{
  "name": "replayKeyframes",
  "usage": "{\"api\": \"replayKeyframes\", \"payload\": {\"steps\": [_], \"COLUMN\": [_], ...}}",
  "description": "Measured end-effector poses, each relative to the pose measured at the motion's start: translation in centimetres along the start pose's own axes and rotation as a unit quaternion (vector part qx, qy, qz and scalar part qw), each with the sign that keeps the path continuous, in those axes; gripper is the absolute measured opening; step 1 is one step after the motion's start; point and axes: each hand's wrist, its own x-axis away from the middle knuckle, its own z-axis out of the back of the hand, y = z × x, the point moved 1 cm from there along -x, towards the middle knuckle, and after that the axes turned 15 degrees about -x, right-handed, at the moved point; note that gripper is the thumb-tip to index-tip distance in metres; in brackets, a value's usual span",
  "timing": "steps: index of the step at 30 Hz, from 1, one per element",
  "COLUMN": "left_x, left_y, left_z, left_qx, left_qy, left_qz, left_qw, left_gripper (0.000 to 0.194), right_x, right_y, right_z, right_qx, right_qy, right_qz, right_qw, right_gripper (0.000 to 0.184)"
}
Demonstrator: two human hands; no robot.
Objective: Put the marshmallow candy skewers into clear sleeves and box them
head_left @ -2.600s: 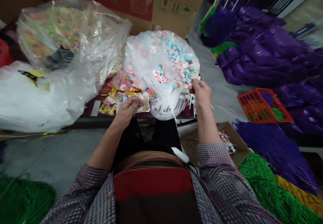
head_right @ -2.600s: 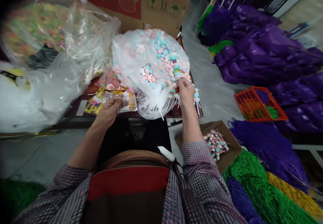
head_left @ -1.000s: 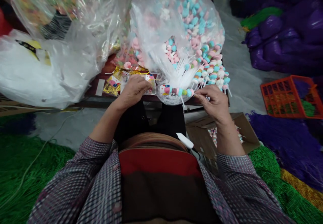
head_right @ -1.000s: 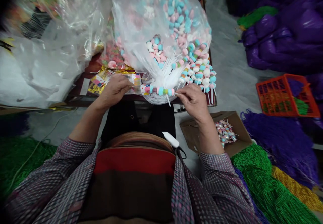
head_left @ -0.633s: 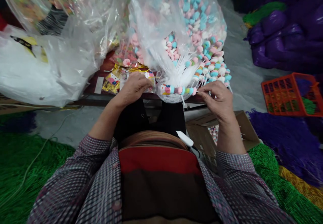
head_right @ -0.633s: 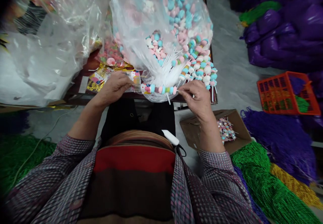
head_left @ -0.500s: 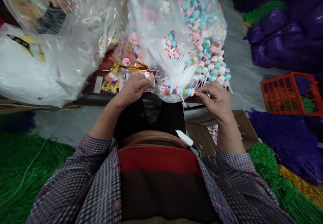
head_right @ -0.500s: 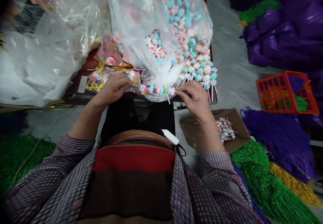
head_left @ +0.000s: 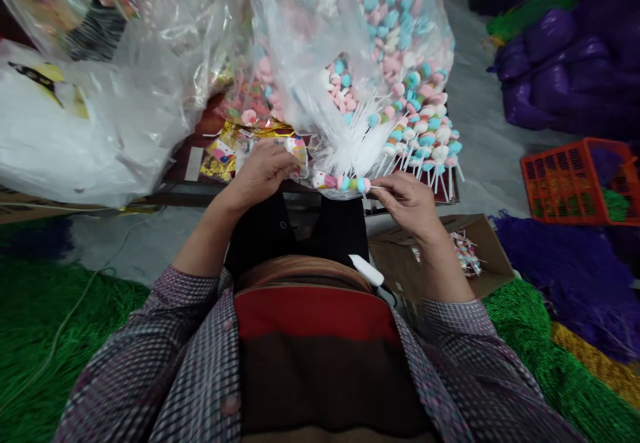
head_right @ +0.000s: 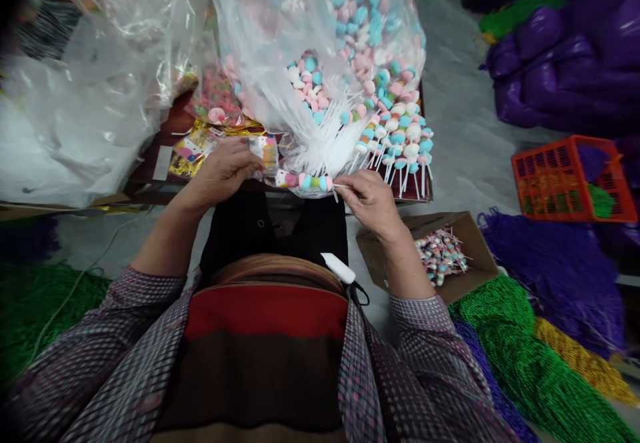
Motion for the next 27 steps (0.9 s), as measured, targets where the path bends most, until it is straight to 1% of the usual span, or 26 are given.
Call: {"api": "replayKeyframes", "payload": {"steps": [2, 3, 4, 5, 6, 7, 9, 11, 12, 13, 15, 17, 18, 20, 22, 23, 24, 27], "left_x": [0.0, 0.0, 0.0, 0.0, 0.1, 0.1, 0.0, -0.3, -0.5, -0.7, -1.1, -1.4, -1.5, -1.6, -1.6, -1.6, -1.7, -2.0], "left_y": [0.6, 0.8, 1.1, 1.3, 1.5, 1.8, 2.3, 2.9, 3.2, 3.5, 3.9, 4.1, 4.2, 4.3, 4.8, 5.1, 5.6, 7.2], "left_z": [0.7, 1.1, 1.4, 1.7, 2.0, 2.2, 2.4, 2.3, 2.2, 2.0, 1.6, 1.3, 1.1, 0.9, 0.7, 0.5, 0.3, -0.6], "left_qx": [0.063, 0.116, 0.183, 0.259, 0.336, 0.409, 0.527, 0.604, 0.628, 0.643, 0.649, 0.643, 0.641, 0.632, 0.623, 0.627, 0.639, 0.679], "left_qy": [-0.002, -0.002, -0.004, -0.006, -0.010, -0.018, -0.043, -0.056, -0.052, -0.041, -0.006, 0.026, 0.040, 0.070, 0.085, 0.090, 0.095, 0.123], "left_qz": [0.027, 0.047, 0.071, 0.096, 0.120, 0.138, 0.154, 0.156, 0.157, 0.158, 0.165, 0.162, 0.160, 0.153, 0.148, 0.149, 0.155, 0.204], "left_qw": [0.998, 0.992, 0.981, 0.961, 0.934, 0.902, 0.835, 0.779, 0.760, 0.748, 0.743, 0.748, 0.750, 0.757, 0.763, 0.759, 0.748, 0.695], "left_gripper": [0.018, 0.017, 0.018, 0.021, 0.026, 0.030, 0.036, 0.044, 0.047, 0.046, 0.037, 0.025, 0.024, 0.029, 0.040, 0.045, 0.047, 0.036], "right_x": [0.2, 0.4, 0.5, 0.7, 0.8, 0.9, 1.0, 1.1, 1.1, 1.2, 1.2, 1.3, 1.3, 1.3, 1.2, 1.1, 1.0, 1.0], "right_y": [0.0, 0.0, 0.0, 0.0, -0.1, -0.1, -0.4, -0.7, -0.9, -1.0, -1.3, -1.5, -1.6, -1.8, -2.1, -2.3, -2.6, -3.2], "right_z": [-0.4, -0.6, -0.8, -1.0, -1.2, -1.5, -2.0, -2.8, -3.2, -3.7, -4.6, -5.5, -5.8, -6.2, -6.3, -6.4, -6.5, -7.4], "right_qx": [-0.026, -0.045, -0.066, -0.088, -0.112, -0.134, -0.175, -0.213, -0.232, -0.251, -0.286, -0.308, -0.311, -0.305, -0.290, -0.283, -0.277, -0.260], "right_qy": [0.007, 0.011, 0.018, 0.027, 0.036, 0.045, 0.062, 0.073, 0.081, 0.091, 0.116, 0.142, 0.153, 0.167, 0.164, 0.157, 0.150, 0.143], "right_qz": [-0.025, -0.042, -0.059, -0.075, -0.089, -0.104, -0.135, -0.164, -0.175, -0.183, -0.193, -0.202, -0.207, -0.212, -0.202, -0.193, -0.184, -0.176], "right_qw": [0.999, 0.998, 0.996, 0.993, 0.989, 0.984, 0.973, 0.961, 0.953, 0.946, 0.931, 0.919, 0.915, 0.913, 0.921, 0.926, 0.931, 0.939], "right_gripper": [0.018, 0.018, 0.018, 0.019, 0.019, 0.020, 0.019, 0.020, 0.020, 0.020, 0.019, 0.020, 0.021, 0.021, 0.019, 0.017, 0.016, 0.016]}}
